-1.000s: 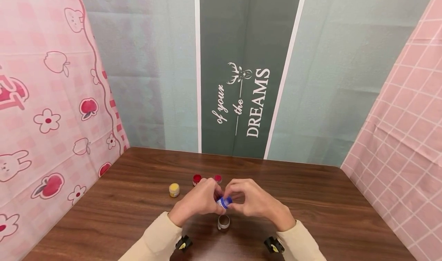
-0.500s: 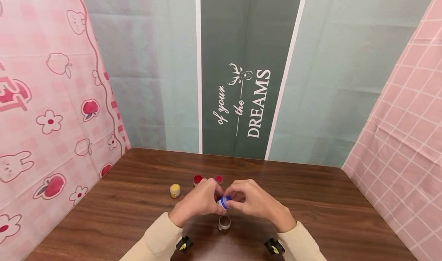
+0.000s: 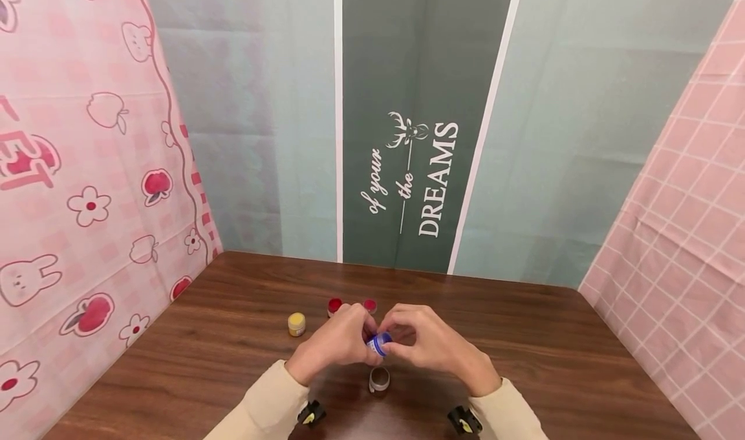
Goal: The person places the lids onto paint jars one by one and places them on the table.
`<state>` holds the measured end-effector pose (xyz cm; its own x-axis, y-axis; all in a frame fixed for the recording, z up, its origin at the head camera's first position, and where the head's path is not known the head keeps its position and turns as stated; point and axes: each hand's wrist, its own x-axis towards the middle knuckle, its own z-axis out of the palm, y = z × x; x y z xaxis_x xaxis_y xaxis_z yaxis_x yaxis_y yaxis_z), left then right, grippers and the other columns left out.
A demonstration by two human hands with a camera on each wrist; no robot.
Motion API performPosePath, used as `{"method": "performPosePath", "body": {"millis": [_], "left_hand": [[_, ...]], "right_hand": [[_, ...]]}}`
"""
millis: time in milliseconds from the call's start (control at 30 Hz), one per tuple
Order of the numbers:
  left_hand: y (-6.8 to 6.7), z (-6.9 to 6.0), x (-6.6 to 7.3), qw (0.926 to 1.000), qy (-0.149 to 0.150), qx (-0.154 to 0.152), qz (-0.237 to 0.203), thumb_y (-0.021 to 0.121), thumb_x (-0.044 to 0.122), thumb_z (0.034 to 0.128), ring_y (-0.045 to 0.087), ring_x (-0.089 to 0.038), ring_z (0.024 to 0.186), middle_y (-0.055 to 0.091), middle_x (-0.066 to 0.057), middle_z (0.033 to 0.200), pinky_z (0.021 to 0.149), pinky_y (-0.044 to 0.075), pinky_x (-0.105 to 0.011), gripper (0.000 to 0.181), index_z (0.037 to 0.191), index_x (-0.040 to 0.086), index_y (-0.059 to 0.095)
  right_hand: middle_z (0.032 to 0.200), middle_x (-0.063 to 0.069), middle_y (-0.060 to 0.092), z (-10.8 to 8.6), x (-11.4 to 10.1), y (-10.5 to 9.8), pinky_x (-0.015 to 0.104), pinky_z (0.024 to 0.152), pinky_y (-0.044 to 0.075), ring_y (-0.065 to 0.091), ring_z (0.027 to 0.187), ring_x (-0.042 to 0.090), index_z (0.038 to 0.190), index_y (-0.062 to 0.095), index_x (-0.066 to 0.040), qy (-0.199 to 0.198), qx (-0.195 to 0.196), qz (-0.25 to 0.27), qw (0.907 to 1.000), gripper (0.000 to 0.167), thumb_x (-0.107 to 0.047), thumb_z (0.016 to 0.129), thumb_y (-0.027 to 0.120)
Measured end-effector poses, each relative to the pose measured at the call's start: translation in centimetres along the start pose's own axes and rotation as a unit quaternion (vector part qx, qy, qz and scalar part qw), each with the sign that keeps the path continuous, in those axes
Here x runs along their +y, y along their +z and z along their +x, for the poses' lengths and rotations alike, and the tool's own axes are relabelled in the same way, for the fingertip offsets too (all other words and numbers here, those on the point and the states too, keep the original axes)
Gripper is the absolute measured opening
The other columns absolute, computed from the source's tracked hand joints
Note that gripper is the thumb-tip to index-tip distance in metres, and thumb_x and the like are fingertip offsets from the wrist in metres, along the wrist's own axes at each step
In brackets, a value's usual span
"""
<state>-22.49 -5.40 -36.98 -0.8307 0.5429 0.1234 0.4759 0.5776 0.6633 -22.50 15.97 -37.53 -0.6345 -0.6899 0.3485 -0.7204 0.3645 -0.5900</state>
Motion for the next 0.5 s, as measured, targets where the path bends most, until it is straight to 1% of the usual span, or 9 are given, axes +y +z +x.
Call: {"method": "performPosePath", "body": {"millis": [100, 233, 400, 500], "left_hand": [[0.04, 0.0, -0.03, 1.0, -0.002, 0.0, 0.003, 0.09, 0.012, 0.0736, 0.061, -0.001, 0.057, 0.074, 0.002, 0.072, 0.057, 0.053, -0.016, 0.015, 0.084, 0.007, 0.079], [0.1, -0.03, -0.03, 1.0, -0.003, 0.0, 0.006, 0.09, 0.012, 0.0734, 0.062, -0.001, 0.058, 0.074, 0.002, 0.071, 0.057, 0.054, -0.017, 0.016, 0.084, 0.007, 0.079], [0.12, -0.06, -0.04, 1.0, -0.003, 0.0, 0.004, 0.089, 0.011, 0.0735, 0.062, -0.002, 0.058, 0.074, 0.003, 0.071, 0.057, 0.054, -0.017, 0.015, 0.084, 0.007, 0.079], [0.07, -0.03, -0.09, 1.0, -0.001, 0.0, 0.004, 0.089, 0.011, 0.0736, 0.062, -0.001, 0.058, 0.074, 0.004, 0.071, 0.057, 0.054, -0.016, 0.015, 0.085, 0.008, 0.08]], "right_hand": [[0.103, 0.001, 0.07, -0.01, 0.07, 0.05, 0.032, 0.083, 0.063, 0.072, 0.093, 0.013, 0.104, 0.073, -0.011, -0.014, -0.001, -0.002, 0.9999, 0.017, -0.006, 0.089, 0.079], [0.102, 0.001, 0.069, -0.03, 0.2, 0.12, 0.035, 0.083, 0.063, 0.07, 0.093, 0.01, 0.103, 0.073, -0.011, -0.034, -0.002, -0.018, 0.9993, 0.02, -0.003, 0.086, 0.079], [0.102, -0.002, 0.07, -0.02, 0.3, 0.17, 0.034, 0.08, 0.063, 0.066, 0.091, 0.006, 0.101, 0.073, -0.013, -0.052, 0.005, -0.051, 0.9973, 0.021, -0.004, 0.084, 0.081], [0.101, -0.003, 0.071, 0.03, 0.28, 0.17, 0.032, 0.081, 0.062, 0.067, 0.091, 0.006, 0.1, 0.073, -0.013, -0.052, 0.006, -0.051, 0.9973, 0.019, -0.004, 0.085, 0.081]]}}
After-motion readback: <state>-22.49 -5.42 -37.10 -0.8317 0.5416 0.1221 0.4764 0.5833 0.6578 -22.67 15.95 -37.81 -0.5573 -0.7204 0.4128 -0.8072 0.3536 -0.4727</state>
